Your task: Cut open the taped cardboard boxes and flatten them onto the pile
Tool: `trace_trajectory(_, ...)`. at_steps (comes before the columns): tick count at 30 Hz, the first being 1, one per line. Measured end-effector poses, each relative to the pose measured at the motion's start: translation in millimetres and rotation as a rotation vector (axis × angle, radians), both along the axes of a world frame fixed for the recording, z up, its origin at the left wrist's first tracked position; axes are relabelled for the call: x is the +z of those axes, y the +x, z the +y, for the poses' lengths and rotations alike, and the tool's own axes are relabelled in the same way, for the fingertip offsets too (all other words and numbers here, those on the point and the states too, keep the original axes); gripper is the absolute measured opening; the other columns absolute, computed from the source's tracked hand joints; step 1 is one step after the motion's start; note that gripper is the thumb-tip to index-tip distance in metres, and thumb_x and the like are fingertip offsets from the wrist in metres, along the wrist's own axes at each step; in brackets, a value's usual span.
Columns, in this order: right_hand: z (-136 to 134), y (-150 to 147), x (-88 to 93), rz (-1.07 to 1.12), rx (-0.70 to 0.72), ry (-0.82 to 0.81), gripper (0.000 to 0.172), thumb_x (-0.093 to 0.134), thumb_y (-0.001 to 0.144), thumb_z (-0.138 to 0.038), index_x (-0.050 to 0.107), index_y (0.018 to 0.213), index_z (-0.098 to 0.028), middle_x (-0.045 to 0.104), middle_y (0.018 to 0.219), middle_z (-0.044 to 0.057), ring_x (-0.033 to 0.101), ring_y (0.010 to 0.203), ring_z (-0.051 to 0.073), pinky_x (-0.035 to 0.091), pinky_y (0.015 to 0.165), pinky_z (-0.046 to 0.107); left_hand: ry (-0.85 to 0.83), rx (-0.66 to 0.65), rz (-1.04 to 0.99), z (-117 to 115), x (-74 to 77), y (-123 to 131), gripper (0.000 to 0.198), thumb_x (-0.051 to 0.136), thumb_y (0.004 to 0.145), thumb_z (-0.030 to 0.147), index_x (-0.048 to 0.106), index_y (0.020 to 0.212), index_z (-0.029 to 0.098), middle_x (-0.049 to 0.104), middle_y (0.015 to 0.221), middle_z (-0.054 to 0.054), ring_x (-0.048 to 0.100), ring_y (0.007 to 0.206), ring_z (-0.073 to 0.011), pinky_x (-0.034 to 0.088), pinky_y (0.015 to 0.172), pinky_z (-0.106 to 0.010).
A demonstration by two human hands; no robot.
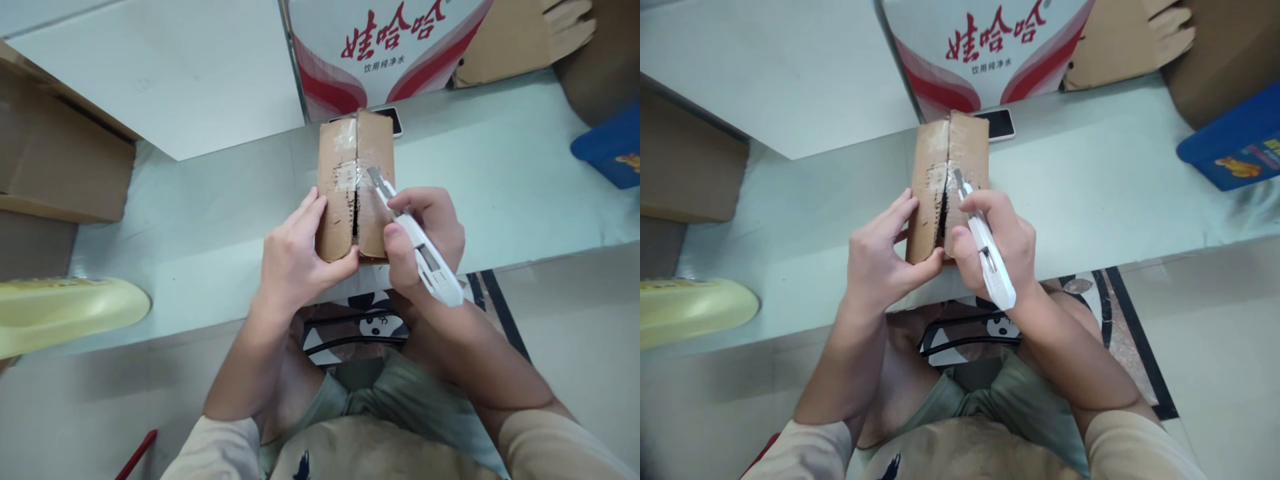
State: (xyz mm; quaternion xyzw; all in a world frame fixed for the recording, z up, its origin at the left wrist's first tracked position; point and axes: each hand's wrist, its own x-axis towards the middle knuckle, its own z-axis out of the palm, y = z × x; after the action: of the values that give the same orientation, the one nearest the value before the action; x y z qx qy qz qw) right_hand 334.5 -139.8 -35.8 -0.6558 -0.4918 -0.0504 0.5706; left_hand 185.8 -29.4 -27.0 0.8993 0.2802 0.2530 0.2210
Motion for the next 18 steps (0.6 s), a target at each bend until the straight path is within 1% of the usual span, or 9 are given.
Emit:
trace_trajectory(3,1,5,-2.3,0.065,-0.022,-0.034,0.022,0.055,0.100,-0.047,0.058,0.108,-0.027,0.048,0.071,-0.005,0.045,0.054,0.011,0.041,0.053,0.027,0.008,-0.011,-0.017,-1,-1.0,0,0.068,0.073,0.080,0.050,0.066,0.136,0.012,0.064,0.150,-0.020,0.065,0.139,-0.0349,0.065,0.108,-0.044)
trace_trajectory(6,4,12,-2.0,0.110,-0.029,-0.095,0.028,0.054,0.100,-0.054,0.057,0.108,-0.028,0.051,0.072,-0.005,0.049,0.057,0.012,0.044,0.056,0.028,-0.018,-0.040,-0.017,-2,-1.6,1,0.066,0.072,0.081,0.048,0.065,0.137,0.013,0.067,0.147,-0.017,0.064,0.140,-0.0340,0.064,0.109,-0.044)
trace_trajectory(8,6,15,-0.7,0.124,-0.027,-0.130,0.028,0.052,0.100,-0.055,0.057,0.105,-0.028,0.053,0.071,-0.005,0.053,0.058,0.013,0.046,0.058,0.029,-0.039,-0.042,-0.003,-4,-1.3,2,0.066,0.073,0.081,0.048,0.065,0.138,0.016,0.067,0.148,-0.014,0.064,0.140,-0.0335,0.064,0.108,-0.043)
trace_trajectory(11,7,16,1.1,0.122,-0.049,-0.150,0.027,0.051,0.100,-0.053,0.056,0.103,-0.027,0.055,0.071,-0.004,0.056,0.058,0.014,0.049,0.059,0.031,-0.061,-0.033,0.033,-6,0.2,2,0.069,0.074,0.080,0.048,0.063,0.140,0.016,0.063,0.153,-0.015,0.064,0.140,-0.0342,0.065,0.108,-0.044)
trace_trajectory(14,7,15,1.6,0.072,-0.093,-0.134,0.024,0.051,0.098,-0.050,0.056,0.102,-0.027,0.057,0.071,-0.004,0.055,0.057,0.014,0.049,0.057,0.031,-0.063,-0.029,0.068,-7,2.3,3,0.072,0.075,0.080,0.050,0.062,0.142,0.015,0.059,0.156,-0.016,0.064,0.140,-0.0355,0.066,0.104,-0.045)
trace_trajectory(18,6,13,0.2,0.016,-0.125,-0.156,0.027,0.049,0.099,-0.053,0.056,0.100,-0.027,0.056,0.071,-0.003,0.056,0.056,0.015,0.049,0.056,0.031,-0.049,-0.033,0.092,-8,4.2,3,0.074,0.074,0.081,0.052,0.062,0.143,0.014,0.057,0.158,-0.018,0.062,0.142,-0.0365,0.068,0.099,-0.045)
